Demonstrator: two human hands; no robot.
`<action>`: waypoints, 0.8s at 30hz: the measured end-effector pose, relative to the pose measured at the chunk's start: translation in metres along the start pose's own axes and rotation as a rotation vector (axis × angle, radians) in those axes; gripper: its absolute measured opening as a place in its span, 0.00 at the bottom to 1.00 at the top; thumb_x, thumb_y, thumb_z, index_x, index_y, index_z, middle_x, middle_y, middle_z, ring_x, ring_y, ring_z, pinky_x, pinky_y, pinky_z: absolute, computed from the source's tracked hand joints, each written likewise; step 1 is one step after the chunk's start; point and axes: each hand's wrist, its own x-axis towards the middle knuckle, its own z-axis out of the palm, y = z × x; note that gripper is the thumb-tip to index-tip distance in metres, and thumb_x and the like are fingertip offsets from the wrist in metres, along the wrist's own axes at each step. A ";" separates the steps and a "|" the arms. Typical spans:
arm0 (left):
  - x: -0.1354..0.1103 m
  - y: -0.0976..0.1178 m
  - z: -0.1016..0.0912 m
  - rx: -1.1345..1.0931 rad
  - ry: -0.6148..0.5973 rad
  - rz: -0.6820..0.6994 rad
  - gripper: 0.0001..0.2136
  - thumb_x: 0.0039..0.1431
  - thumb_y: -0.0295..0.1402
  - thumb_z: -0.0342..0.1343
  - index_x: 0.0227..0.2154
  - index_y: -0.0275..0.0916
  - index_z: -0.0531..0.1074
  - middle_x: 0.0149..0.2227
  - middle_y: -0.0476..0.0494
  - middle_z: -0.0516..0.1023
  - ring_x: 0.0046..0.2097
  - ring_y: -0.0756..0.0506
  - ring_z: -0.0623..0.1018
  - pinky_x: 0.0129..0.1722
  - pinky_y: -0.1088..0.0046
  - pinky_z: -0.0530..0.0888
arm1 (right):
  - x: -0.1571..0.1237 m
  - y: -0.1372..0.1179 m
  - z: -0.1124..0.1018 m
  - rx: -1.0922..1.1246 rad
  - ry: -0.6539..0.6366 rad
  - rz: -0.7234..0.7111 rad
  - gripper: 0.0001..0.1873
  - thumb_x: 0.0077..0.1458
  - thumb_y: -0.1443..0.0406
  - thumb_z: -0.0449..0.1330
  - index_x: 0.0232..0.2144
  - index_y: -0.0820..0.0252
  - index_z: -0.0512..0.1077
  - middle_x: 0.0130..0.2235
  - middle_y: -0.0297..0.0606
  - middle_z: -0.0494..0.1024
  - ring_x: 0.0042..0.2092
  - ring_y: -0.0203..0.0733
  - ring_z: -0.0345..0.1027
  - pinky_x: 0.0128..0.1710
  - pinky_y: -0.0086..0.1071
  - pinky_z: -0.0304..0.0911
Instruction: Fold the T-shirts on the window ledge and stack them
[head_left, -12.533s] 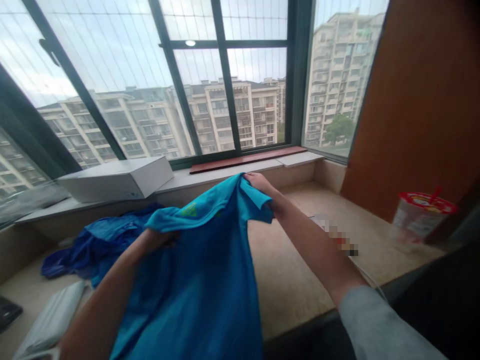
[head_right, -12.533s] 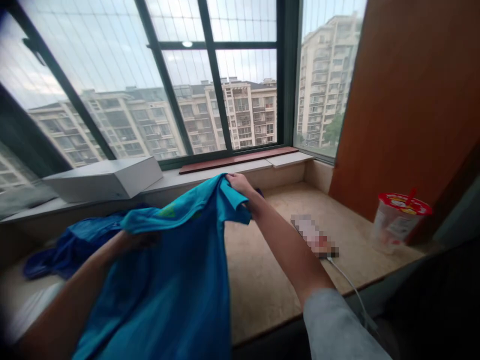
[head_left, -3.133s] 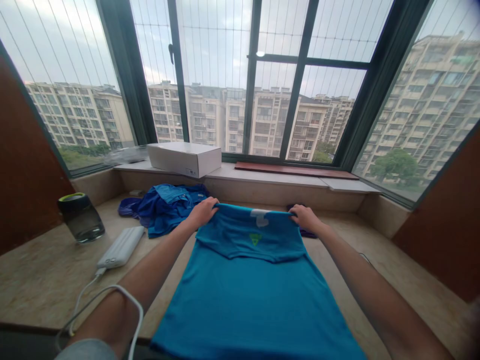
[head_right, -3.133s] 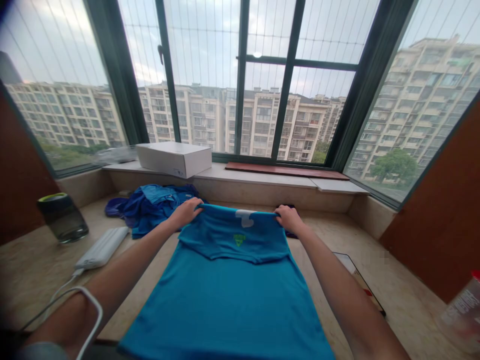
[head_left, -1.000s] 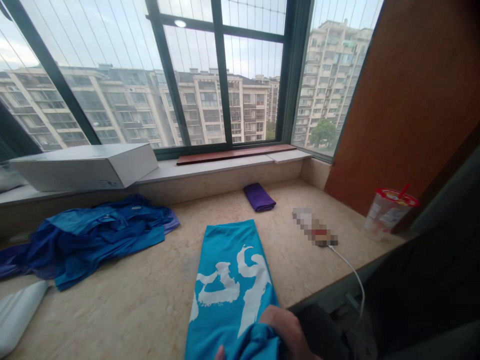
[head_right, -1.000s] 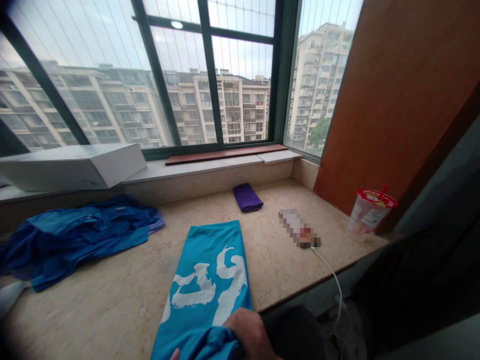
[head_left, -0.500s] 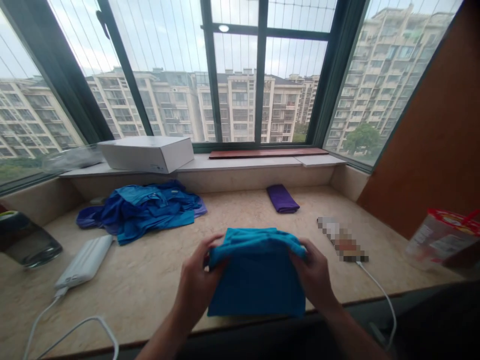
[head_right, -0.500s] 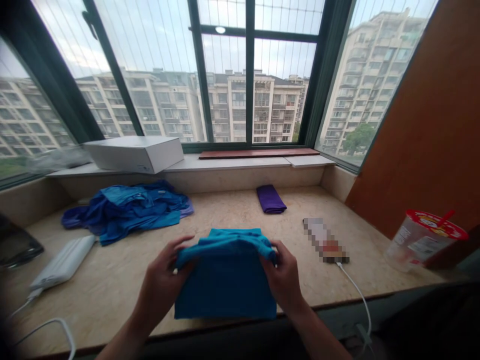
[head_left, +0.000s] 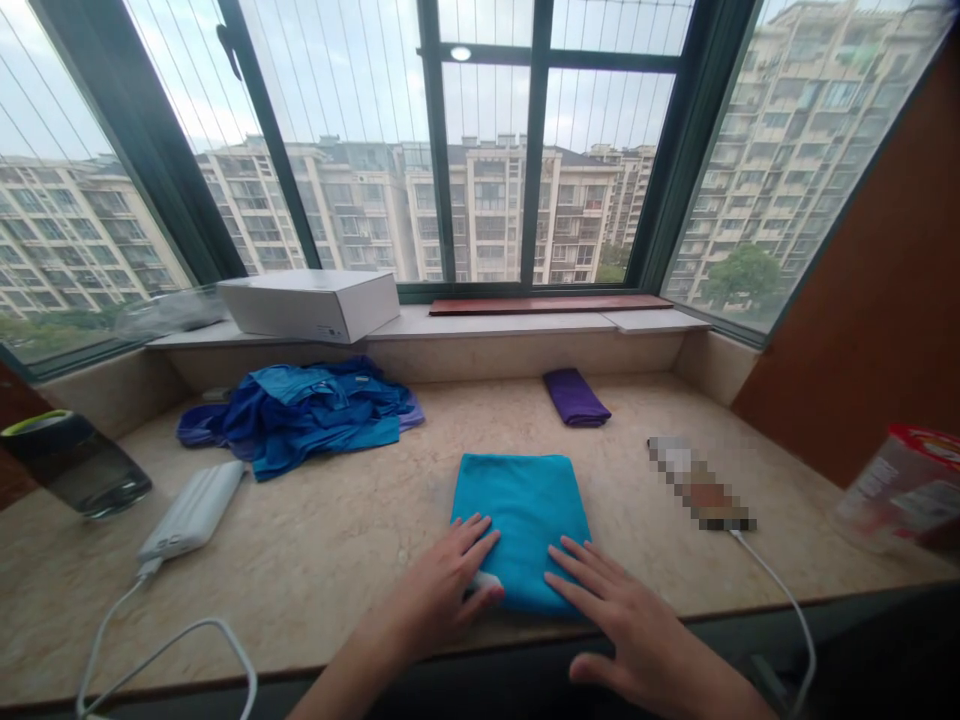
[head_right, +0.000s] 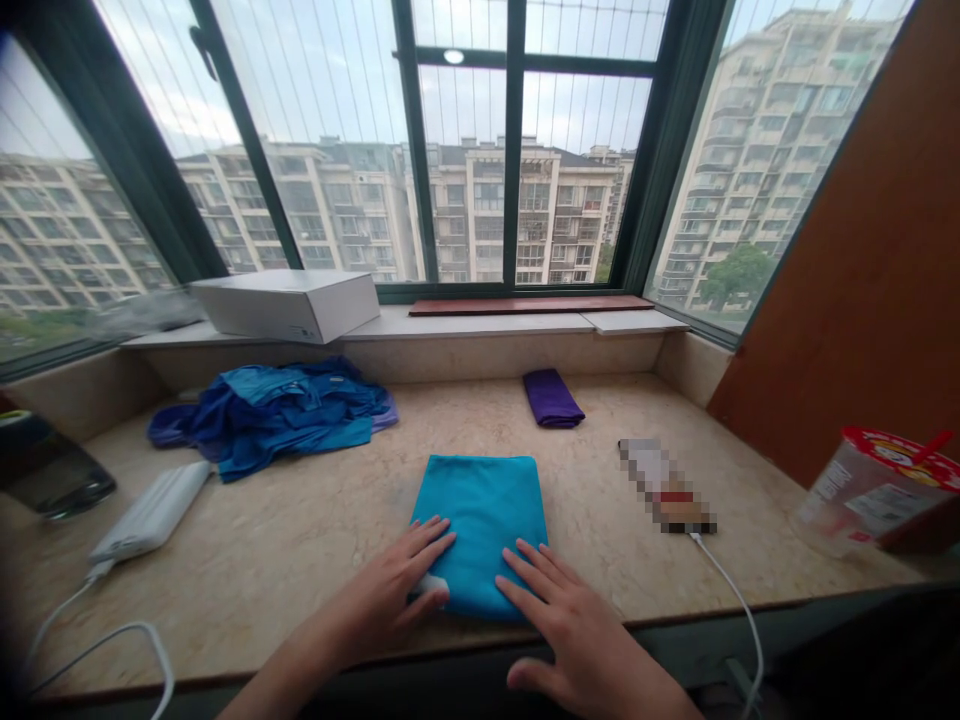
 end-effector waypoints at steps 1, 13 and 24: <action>-0.007 0.000 0.003 -0.006 0.001 0.017 0.31 0.66 0.46 0.57 0.69 0.45 0.59 0.70 0.37 0.62 0.69 0.33 0.63 0.66 0.49 0.67 | -0.005 0.002 0.005 -0.027 0.017 -0.020 0.47 0.52 0.54 0.72 0.70 0.44 0.57 0.72 0.41 0.56 0.71 0.62 0.49 0.67 0.58 0.57; -0.058 0.024 0.003 -0.219 0.135 0.059 0.19 0.61 0.23 0.55 0.53 0.46 0.73 0.49 0.45 0.83 0.49 0.41 0.82 0.50 0.68 0.78 | -0.024 0.004 -0.003 0.294 0.469 -0.063 0.10 0.63 0.65 0.60 0.46 0.53 0.76 0.47 0.41 0.83 0.50 0.48 0.77 0.52 0.38 0.73; 0.010 -0.016 -0.008 -0.296 0.345 -0.411 0.18 0.62 0.38 0.59 0.52 0.34 0.74 0.43 0.37 0.82 0.45 0.36 0.82 0.44 0.63 0.77 | 0.094 0.038 -0.021 0.331 0.429 0.491 0.22 0.60 0.53 0.62 0.52 0.57 0.72 0.41 0.41 0.80 0.46 0.52 0.76 0.46 0.43 0.70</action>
